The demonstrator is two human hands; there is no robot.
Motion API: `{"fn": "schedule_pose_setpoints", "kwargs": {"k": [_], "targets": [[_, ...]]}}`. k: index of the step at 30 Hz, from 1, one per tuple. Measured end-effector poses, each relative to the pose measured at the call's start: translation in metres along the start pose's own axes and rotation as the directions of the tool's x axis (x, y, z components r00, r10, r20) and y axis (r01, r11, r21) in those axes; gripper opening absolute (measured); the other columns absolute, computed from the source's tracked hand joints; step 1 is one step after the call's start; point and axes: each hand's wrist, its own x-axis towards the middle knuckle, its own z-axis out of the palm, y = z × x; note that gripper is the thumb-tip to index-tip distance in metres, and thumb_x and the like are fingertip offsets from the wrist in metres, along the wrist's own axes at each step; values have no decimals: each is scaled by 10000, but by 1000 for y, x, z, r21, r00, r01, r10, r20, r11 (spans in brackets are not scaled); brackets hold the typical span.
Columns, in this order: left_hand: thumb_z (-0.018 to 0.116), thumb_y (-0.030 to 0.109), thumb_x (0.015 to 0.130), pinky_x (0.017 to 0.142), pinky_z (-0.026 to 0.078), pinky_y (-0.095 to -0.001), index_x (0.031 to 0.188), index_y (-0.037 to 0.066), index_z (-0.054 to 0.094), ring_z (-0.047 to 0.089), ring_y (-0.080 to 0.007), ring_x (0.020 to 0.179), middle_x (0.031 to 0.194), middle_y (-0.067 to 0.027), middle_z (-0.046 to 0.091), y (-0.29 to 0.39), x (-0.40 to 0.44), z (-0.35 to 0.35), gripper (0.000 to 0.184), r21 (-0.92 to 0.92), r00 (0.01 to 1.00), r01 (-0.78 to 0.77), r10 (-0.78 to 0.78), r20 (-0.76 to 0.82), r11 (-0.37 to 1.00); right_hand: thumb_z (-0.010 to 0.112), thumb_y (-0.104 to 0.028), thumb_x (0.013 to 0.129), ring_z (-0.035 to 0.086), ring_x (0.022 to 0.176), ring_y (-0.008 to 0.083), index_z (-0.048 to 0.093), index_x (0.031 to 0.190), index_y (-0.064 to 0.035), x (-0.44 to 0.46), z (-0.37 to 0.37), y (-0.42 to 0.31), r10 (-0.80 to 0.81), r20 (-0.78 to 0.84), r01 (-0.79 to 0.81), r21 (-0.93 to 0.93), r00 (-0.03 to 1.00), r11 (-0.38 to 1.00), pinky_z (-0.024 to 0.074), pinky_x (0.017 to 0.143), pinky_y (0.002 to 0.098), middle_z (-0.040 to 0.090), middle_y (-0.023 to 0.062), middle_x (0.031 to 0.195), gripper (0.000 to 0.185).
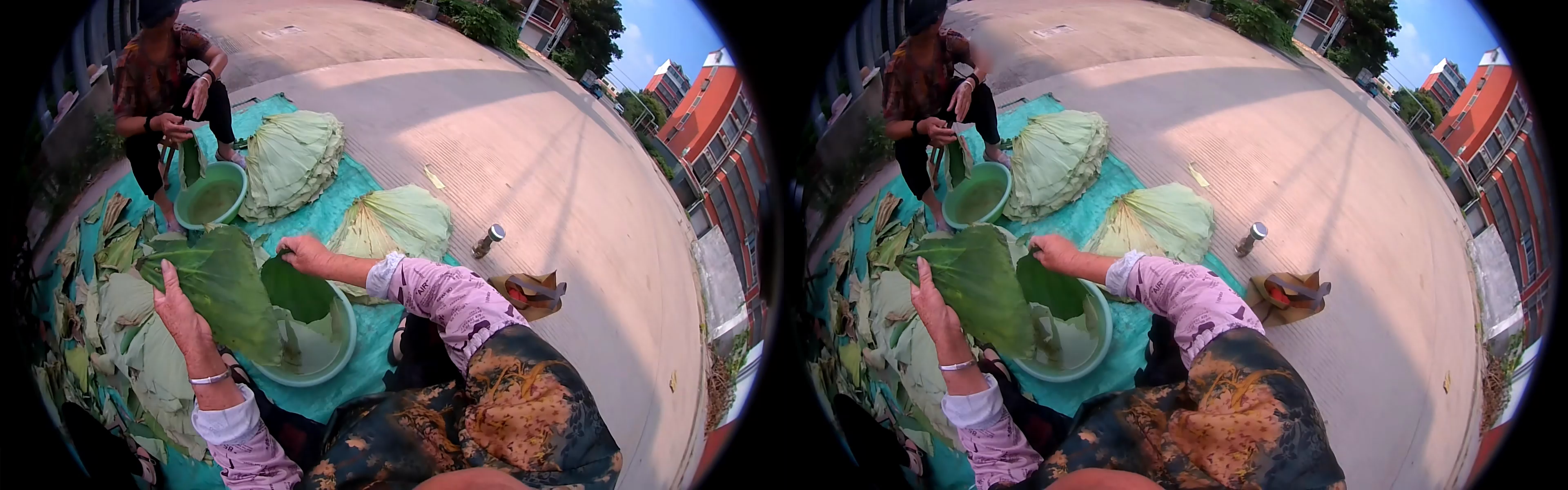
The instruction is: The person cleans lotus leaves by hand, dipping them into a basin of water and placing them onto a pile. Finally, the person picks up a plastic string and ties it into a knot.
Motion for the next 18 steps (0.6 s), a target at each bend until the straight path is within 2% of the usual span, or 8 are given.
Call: {"fn": "schedule_pose_setpoints", "kwargs": {"k": [3,4,7,10,13,16,18], "targets": [[555,233,879,774,470,-289,1177,16,485,559,-159,903,1080,-72,568,2,0,1,375,7,1000,2,-1,-17,1000,583,-140,749,579,814,344,592,900,-77,-12,28,16,44,42,-43,-40,998,998,460,691,413,619,149,852,164],[556,234,879,773,470,-289,1178,16,484,558,-159,904,1081,-71,567,2,1,1,377,6,1000,3,-3,-18,1000,570,-140,754,573,805,358,585,901,-64,-18,37,20,13,31,-12,-42,999,999,458,690,419,612,160,842,166],[560,241,876,771,469,-289,1175,12,484,556,-157,905,1081,-71,566,1,0,-2,384,1,1000,-9,9,7,1000,537,-151,773,566,792,373,583,900,-57,-40,73,34,112,-29,-114,-90,993,989,454,686,430,603,176,827,164],[562,269,873,751,471,-286,1131,6,503,566,-157,876,1037,-77,582,2,-2,0,373,5,999,-39,39,7,999,504,-159,788,563,782,384,585,894,-60,-70,107,53,204,-22,-205,-81,979,975,452,684,442,596,189,808,165],[572,274,867,760,468,-286,1127,4,504,560,-155,883,1045,-75,576,4,-5,3,381,32,999,-38,39,-26,999,489,-158,793,566,770,383,589,888,-65,-88,116,56,233,73,-219,-162,970,962,452,674,445,596,192,797,167],[581,276,862,770,464,-287,1137,4,499,554,-155,893,1055,-71,570,4,-5,2,396,44,999,-20,22,-31,999,481,-142,786,565,759,382,594,865,-68,-98,132,82,186,6,-185,-97,983,978,446,660,456,593,193,786,157],[583,282,860,770,462,-287,1139,4,498,553,-154,893,1053,-69,569,3,-4,1,404,33,1000,-11,12,-22,999,499,-153,802,572,785,370,598,922,-83,-106,140,100,211,51,-202,-148,976,968,457,680,434,604,184,817,171]]}}
